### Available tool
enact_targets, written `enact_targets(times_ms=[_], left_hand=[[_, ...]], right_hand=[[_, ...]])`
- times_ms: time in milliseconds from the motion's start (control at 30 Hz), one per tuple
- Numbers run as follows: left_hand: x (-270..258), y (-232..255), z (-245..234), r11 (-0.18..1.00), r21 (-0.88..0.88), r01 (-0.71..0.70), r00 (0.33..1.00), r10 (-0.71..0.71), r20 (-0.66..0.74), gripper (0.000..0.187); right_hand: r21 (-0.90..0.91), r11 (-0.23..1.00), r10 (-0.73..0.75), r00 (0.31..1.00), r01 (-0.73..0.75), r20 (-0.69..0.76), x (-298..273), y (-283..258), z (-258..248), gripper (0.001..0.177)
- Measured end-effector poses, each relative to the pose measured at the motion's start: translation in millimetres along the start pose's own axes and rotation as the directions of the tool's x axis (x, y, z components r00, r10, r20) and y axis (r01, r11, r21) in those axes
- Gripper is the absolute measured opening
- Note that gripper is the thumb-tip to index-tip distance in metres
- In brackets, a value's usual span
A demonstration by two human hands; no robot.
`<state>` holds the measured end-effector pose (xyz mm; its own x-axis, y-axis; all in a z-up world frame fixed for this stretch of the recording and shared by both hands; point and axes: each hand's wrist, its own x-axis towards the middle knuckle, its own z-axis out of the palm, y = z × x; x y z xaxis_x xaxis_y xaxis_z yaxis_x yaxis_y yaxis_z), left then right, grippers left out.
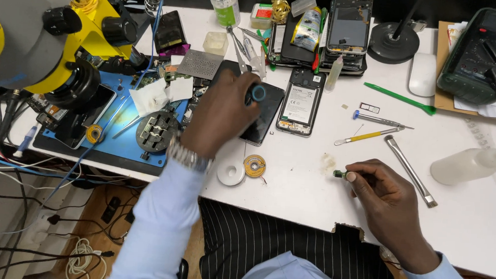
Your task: The person handles a disassembled smartphone, picks up a small circuit board, and applies adhesive from a yellow tube along the edge of the phone's frame. The person then sets the phone down and continues applying adhesive to the frame.
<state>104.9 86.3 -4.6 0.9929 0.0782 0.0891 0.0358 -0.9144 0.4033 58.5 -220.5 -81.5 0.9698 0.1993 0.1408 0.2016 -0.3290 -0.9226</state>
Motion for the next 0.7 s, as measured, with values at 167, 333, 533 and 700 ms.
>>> enact_targets(times_ms=[167,333,533,700], left_hand=[[70.5,-23.2,8.5,0.998,0.064,-0.028,0.997,0.023,0.074,0.051],[51.7,1.5,2.1,0.97,0.212,-0.122,0.985,0.144,-0.092,0.059],[-42.6,19.5,-6.2,0.995,0.065,-0.078,0.93,0.05,0.363,0.04],[-96.5,1.8,30.4,0.934,0.312,-0.174,0.982,0.188,-0.012,0.058]], right_hand=[[-0.019,1.0,-0.01,1.0,0.01,-0.002,-0.9,-2.1,-0.6,0.016],[-0.007,1.0,-0.001,1.0,0.001,-0.009,-1.1,-2.6,-0.3,0.017],[0.017,0.999,-0.04,0.999,0.041,-0.02,-0.9,-1.8,-0.9,0.016],[-0.034,0.99,-0.139,0.99,0.14,0.036,-2.0,-6.2,-0.7,0.014]])
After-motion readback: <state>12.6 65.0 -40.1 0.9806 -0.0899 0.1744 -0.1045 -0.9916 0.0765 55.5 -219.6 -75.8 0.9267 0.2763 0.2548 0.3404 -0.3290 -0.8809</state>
